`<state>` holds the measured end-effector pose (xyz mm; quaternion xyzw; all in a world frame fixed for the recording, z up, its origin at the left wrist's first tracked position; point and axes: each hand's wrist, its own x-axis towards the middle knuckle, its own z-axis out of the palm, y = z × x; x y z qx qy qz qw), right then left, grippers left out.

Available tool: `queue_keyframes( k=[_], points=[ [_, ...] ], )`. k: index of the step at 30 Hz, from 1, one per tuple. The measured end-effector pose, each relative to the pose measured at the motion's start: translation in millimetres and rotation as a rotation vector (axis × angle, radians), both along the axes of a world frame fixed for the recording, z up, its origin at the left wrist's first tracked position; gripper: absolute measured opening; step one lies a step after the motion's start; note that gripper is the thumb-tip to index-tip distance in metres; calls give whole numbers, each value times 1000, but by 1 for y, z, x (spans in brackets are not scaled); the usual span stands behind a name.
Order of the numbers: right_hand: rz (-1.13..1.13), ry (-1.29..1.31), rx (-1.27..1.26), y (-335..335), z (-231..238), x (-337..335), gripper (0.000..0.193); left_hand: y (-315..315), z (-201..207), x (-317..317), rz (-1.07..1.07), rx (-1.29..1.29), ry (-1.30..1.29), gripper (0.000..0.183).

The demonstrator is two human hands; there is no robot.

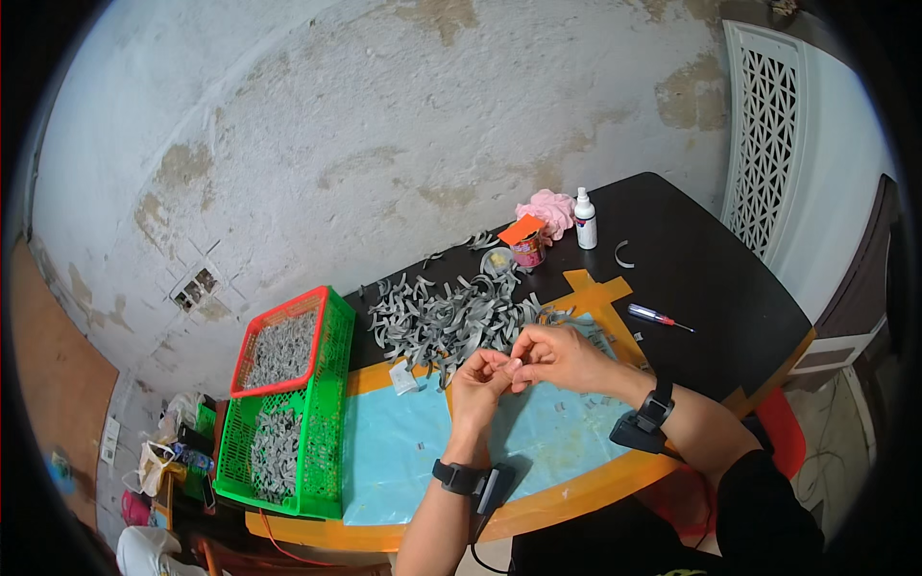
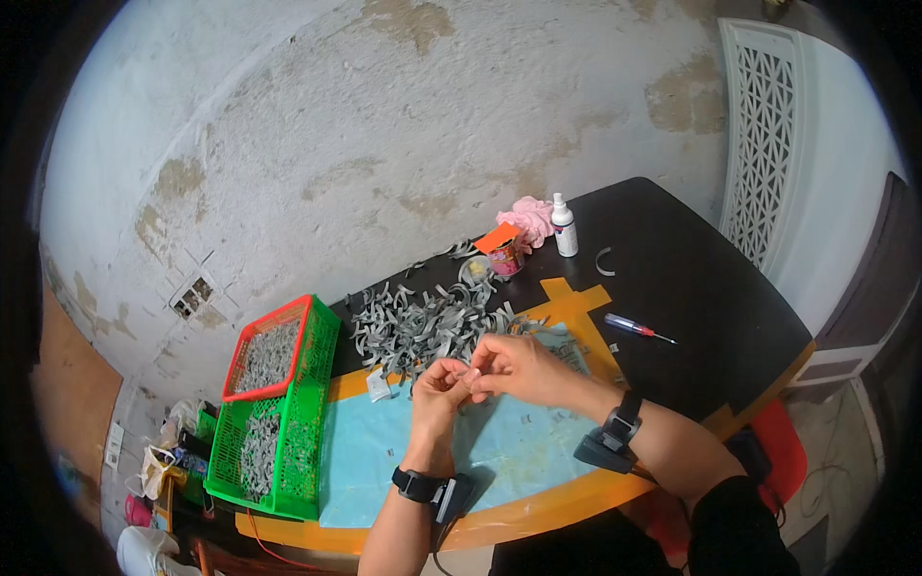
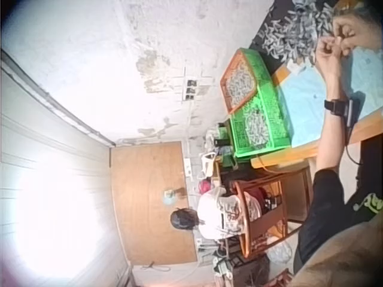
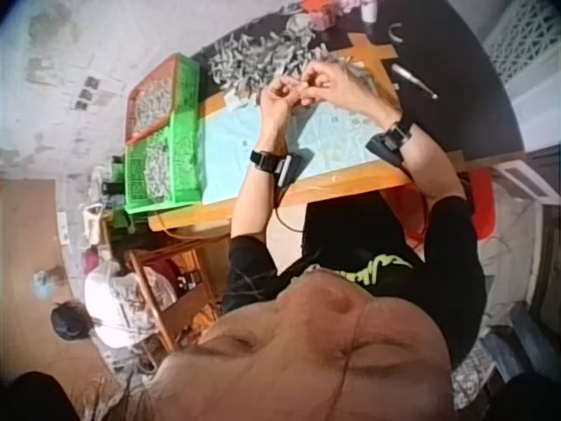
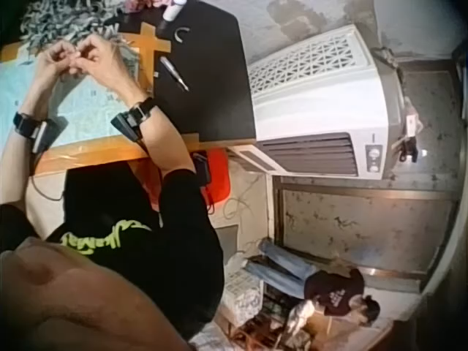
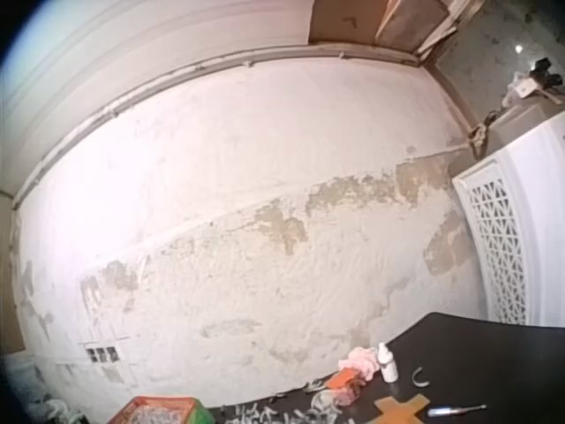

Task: The recorder is manually assembling or preparing small grey fabric shoe components at a workbench.

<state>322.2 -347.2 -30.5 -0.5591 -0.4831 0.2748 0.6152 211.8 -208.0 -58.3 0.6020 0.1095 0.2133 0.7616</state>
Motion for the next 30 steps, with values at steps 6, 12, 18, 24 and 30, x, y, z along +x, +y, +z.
queue_keyframes(
  k=[6,12,18,24,30],
  points=[
    [-95,-22,-99,-4,-6,16,12,7,15,-4,13,100,193,14],
    [-226,-184,-148,-5,-11,23,12,3,6,-5,86,1071,356,21],
    [-172,2,-206,-2,-14,21,11,9,3,-8,130,1225,306,14],
    [-156,28,-189,1,-24,26,15,12,0,-3,57,801,379,16],
    [-188,125,-109,5,-25,27,17,19,-7,0,-92,301,239,11]
  ],
)
